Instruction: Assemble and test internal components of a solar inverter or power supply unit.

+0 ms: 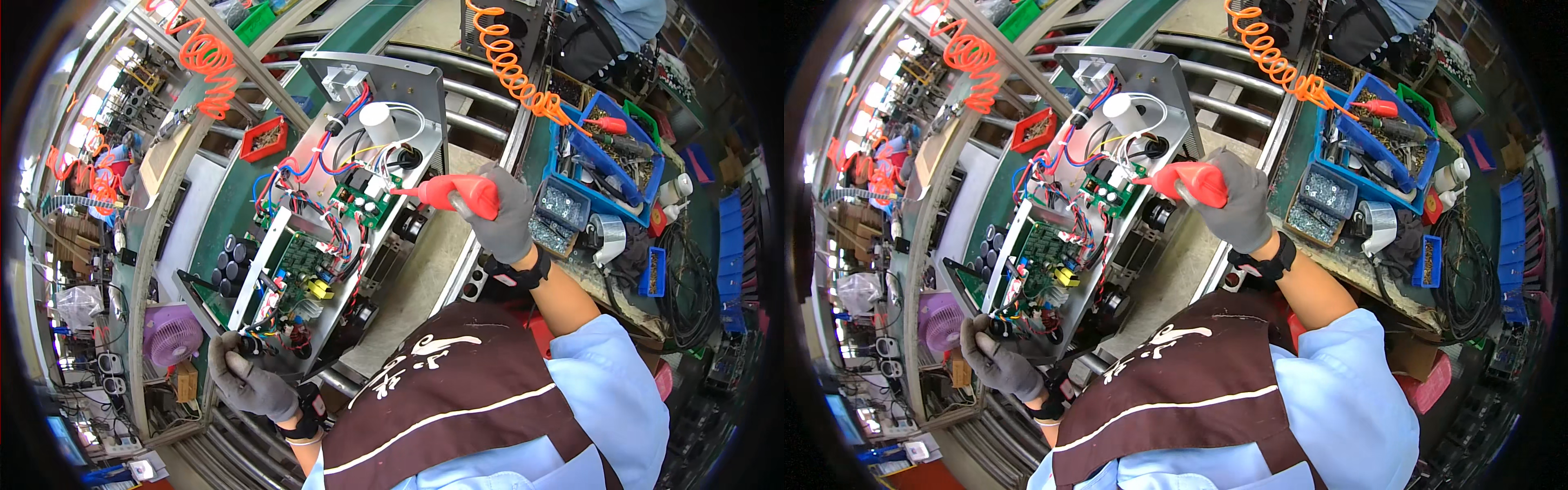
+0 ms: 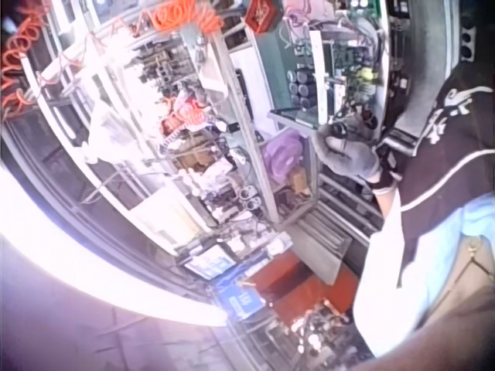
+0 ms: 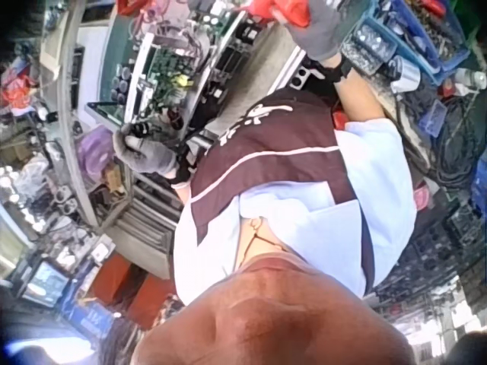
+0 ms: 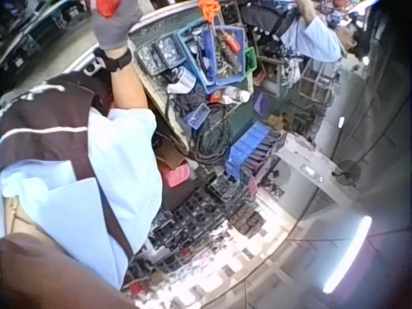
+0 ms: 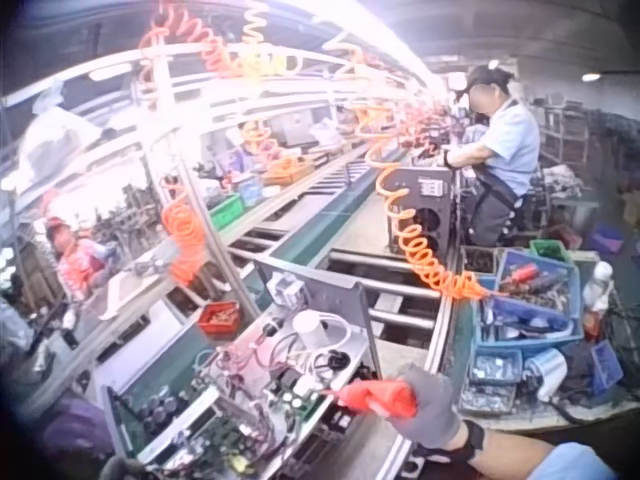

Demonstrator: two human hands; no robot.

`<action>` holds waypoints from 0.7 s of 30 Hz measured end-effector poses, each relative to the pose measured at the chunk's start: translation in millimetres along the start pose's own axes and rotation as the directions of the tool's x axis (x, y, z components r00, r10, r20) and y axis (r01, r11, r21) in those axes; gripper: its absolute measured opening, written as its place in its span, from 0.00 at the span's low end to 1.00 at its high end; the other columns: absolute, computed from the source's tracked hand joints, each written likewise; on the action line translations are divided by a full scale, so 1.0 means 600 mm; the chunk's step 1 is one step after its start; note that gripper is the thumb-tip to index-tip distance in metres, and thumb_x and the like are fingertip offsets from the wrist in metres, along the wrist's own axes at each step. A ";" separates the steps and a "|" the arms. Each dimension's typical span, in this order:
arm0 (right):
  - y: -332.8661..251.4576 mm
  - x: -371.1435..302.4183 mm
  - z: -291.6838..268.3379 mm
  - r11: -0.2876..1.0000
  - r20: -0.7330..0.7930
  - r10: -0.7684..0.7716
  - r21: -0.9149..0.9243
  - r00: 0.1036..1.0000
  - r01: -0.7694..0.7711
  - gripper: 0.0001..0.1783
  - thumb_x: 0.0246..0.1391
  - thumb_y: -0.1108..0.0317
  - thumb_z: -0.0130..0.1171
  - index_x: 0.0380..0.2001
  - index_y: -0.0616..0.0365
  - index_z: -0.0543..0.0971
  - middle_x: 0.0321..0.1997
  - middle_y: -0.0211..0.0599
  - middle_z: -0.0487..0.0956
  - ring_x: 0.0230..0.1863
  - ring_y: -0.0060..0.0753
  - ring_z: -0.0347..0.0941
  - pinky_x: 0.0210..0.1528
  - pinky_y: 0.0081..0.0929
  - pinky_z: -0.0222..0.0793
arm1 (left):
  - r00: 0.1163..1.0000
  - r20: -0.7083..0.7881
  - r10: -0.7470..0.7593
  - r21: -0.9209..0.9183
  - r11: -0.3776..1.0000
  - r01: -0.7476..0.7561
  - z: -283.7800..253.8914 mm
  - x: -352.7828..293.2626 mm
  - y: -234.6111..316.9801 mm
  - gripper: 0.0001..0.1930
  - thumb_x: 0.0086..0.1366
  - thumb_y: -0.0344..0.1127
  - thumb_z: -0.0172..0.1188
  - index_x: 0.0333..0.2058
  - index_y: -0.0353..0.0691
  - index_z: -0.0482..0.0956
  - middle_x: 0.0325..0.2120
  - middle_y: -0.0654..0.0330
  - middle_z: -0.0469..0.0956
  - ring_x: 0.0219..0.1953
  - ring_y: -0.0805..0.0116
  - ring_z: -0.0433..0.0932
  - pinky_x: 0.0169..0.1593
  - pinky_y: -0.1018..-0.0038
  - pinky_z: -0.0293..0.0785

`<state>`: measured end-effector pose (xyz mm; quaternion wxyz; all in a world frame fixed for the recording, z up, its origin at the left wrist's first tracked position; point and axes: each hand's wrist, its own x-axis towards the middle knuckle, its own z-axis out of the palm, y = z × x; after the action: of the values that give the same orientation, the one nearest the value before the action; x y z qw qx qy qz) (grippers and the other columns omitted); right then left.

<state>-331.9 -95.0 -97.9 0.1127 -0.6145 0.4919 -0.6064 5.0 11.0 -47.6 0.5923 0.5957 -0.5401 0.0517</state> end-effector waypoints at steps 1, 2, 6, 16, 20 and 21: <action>0.002 -0.001 0.000 0.999 -0.018 -0.035 -0.015 0.999 0.035 0.15 0.41 0.65 0.70 0.25 0.58 0.73 0.20 0.37 0.72 0.18 0.32 0.69 0.24 0.25 0.66 | 1.000 0.002 0.003 0.002 1.000 -0.003 0.002 0.000 -0.001 0.14 0.69 0.26 0.42 0.49 0.29 0.69 0.39 0.53 0.76 0.40 0.67 0.75 0.46 0.73 0.72; 0.003 -0.002 -0.001 0.997 -0.035 -0.070 -0.031 0.997 0.069 0.15 0.41 0.66 0.70 0.25 0.59 0.73 0.19 0.36 0.72 0.18 0.30 0.68 0.24 0.25 0.65 | 1.000 -0.008 -0.020 -0.029 0.999 0.019 0.004 -0.002 -0.002 0.14 0.69 0.26 0.42 0.49 0.29 0.69 0.39 0.52 0.76 0.40 0.67 0.75 0.47 0.73 0.72; 0.006 0.004 -0.002 0.991 -0.121 0.130 0.034 0.984 -0.127 0.13 0.42 0.68 0.69 0.24 0.60 0.74 0.19 0.35 0.72 0.19 0.25 0.66 0.24 0.23 0.64 | 1.000 -0.014 -0.025 -0.078 0.997 0.024 0.004 -0.003 -0.007 0.14 0.69 0.25 0.41 0.50 0.28 0.69 0.40 0.51 0.76 0.41 0.67 0.75 0.48 0.72 0.72; 0.025 0.003 -0.004 0.910 -0.092 0.366 0.245 0.926 -0.336 0.11 0.44 0.68 0.67 0.28 0.61 0.76 0.21 0.25 0.71 0.24 0.15 0.63 0.28 0.18 0.62 | 0.997 0.017 0.071 0.125 0.989 -0.073 0.001 -0.007 -0.006 0.14 0.69 0.26 0.40 0.51 0.27 0.67 0.42 0.49 0.75 0.43 0.64 0.75 0.50 0.71 0.71; 0.045 0.002 0.002 0.878 -0.098 0.406 0.316 0.909 -0.359 0.11 0.44 0.69 0.67 0.29 0.61 0.76 0.22 0.25 0.72 0.24 0.15 0.63 0.29 0.18 0.63 | 0.988 -0.022 0.153 0.210 0.967 -0.145 0.014 -0.007 0.002 0.15 0.70 0.26 0.39 0.52 0.27 0.65 0.43 0.48 0.74 0.44 0.62 0.75 0.51 0.70 0.71; 0.050 0.005 0.003 0.870 -0.101 0.404 0.350 0.909 -0.348 0.11 0.45 0.69 0.67 0.30 0.61 0.76 0.23 0.25 0.72 0.25 0.15 0.63 0.29 0.18 0.63 | 0.984 -0.039 0.172 0.237 0.959 -0.158 0.017 -0.006 0.003 0.15 0.70 0.27 0.38 0.52 0.27 0.65 0.44 0.48 0.74 0.44 0.62 0.75 0.51 0.70 0.71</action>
<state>-344.7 -112.6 -118.4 0.2859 -0.4252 0.5037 -0.6955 -3.6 5.9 -52.1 0.5276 0.6123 -0.5601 0.1815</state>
